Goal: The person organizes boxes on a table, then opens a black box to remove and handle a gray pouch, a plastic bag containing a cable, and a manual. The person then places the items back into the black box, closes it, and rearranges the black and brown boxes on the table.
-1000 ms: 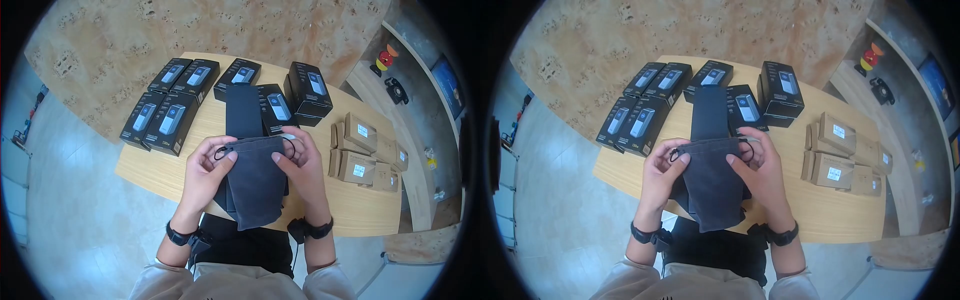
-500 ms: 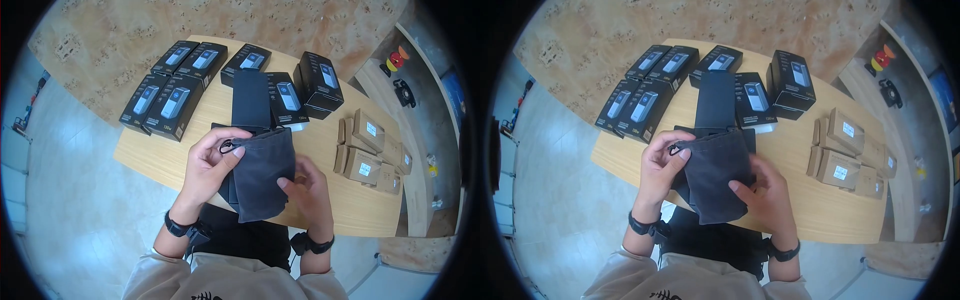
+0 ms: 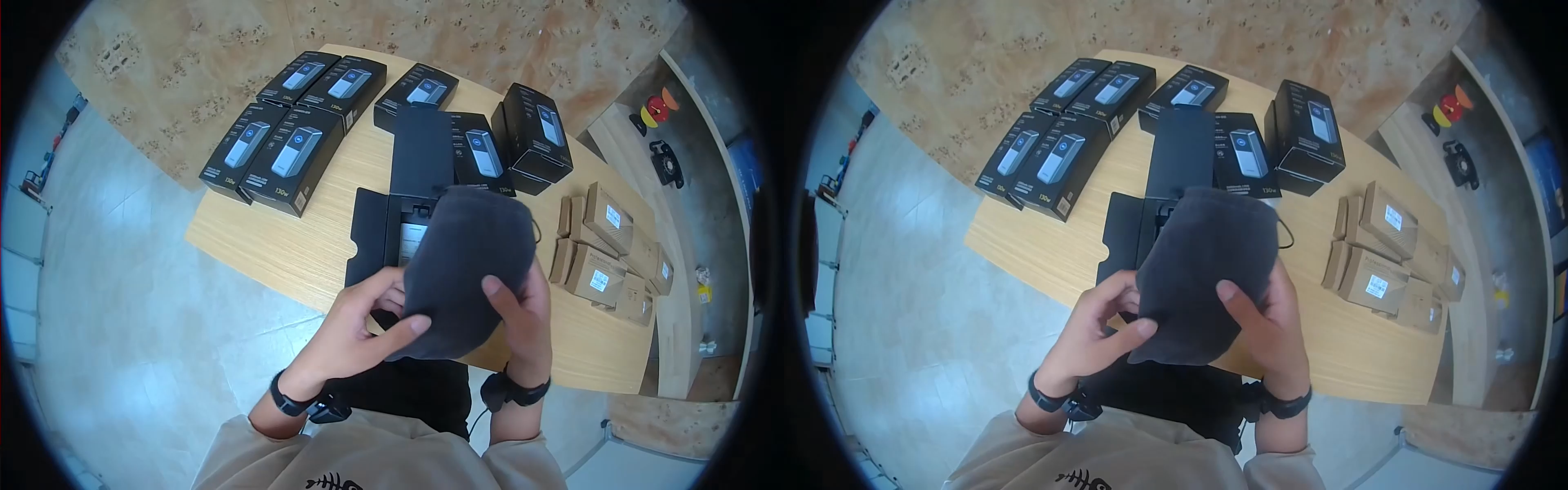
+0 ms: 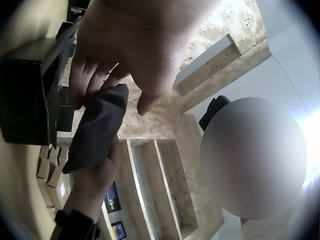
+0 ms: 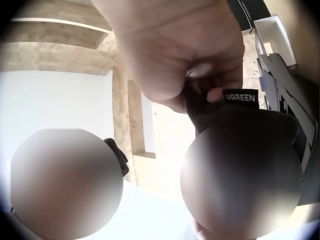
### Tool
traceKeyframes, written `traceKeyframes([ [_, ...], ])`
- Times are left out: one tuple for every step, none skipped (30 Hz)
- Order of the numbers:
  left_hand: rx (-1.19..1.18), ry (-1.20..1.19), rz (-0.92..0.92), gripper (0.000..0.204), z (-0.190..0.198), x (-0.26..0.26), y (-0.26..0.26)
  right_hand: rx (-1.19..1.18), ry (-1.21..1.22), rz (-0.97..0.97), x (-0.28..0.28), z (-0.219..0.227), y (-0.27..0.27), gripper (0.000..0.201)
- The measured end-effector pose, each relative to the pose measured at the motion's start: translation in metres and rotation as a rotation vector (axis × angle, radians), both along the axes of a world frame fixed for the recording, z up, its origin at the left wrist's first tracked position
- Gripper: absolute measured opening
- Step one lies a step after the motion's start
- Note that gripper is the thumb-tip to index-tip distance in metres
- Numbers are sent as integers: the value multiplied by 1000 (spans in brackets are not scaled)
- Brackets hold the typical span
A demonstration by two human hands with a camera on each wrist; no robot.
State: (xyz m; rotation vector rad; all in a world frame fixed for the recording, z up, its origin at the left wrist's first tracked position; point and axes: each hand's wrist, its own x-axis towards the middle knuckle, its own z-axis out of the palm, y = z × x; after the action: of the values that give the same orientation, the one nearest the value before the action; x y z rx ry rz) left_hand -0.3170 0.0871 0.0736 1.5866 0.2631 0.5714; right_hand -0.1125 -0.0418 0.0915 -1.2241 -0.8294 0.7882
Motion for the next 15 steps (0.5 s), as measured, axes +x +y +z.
traceKeyframes([
  [-53, 43, 60, 45, -1, 2, 0, -13, -45, 40, -2, 0, 5, 48],
  [-106, 85, 119, 41, -3, 3, 1, -7, -47, 40, -3, -1, 7, 48],
  [-94, 65, 137, 36, -5, 4, 2, -4, -22, 49, -3, -2, 10, 47],
  [-89, 64, 133, 36, -4, 4, 3, -1, 4, 56, -3, -3, 11, 46],
  [-30, 40, 115, 40, -2, 3, 4, 1, 4, 51, -4, -2, 11, 46],
  [28, 16, 98, 43, 0, 3, 4, 27, 10, 43, -5, -1, 10, 45],
  [29, 17, 94, 43, 2, 4, 4, 52, 17, 36, -6, 0, 9, 44],
  [-9, 10, 97, 45, 6, 6, 4, 52, 18, 32, -6, 1, 10, 44],
  [-45, 0, 102, 46, 8, 8, 4, 14, -20, 12, -6, 2, 14, 41],
  [-44, -1, 100, 46, 6, 10, 4, -23, -59, -8, -5, 4, 16, 38],
  [-141, 3, 112, 45, 3, 13, 6, -21, -61, -10, -5, 3, 16, 38],
  [-238, 6, 124, 44, 0, 16, 7, -48, -113, -13, -3, 2, 16, 34],
  [-237, 3, 124, 44, -2, 18, 9, -77, -163, -16, -2, 0, 16, 30],
  [-261, -11, 138, 39, -4, 20, 9, -77, -164, -16, -1, -2, 15, 30],
  [-285, -25, 150, 34, -5, 21, 10, -91, -191, -24, 0, -4, 13, 27],
])
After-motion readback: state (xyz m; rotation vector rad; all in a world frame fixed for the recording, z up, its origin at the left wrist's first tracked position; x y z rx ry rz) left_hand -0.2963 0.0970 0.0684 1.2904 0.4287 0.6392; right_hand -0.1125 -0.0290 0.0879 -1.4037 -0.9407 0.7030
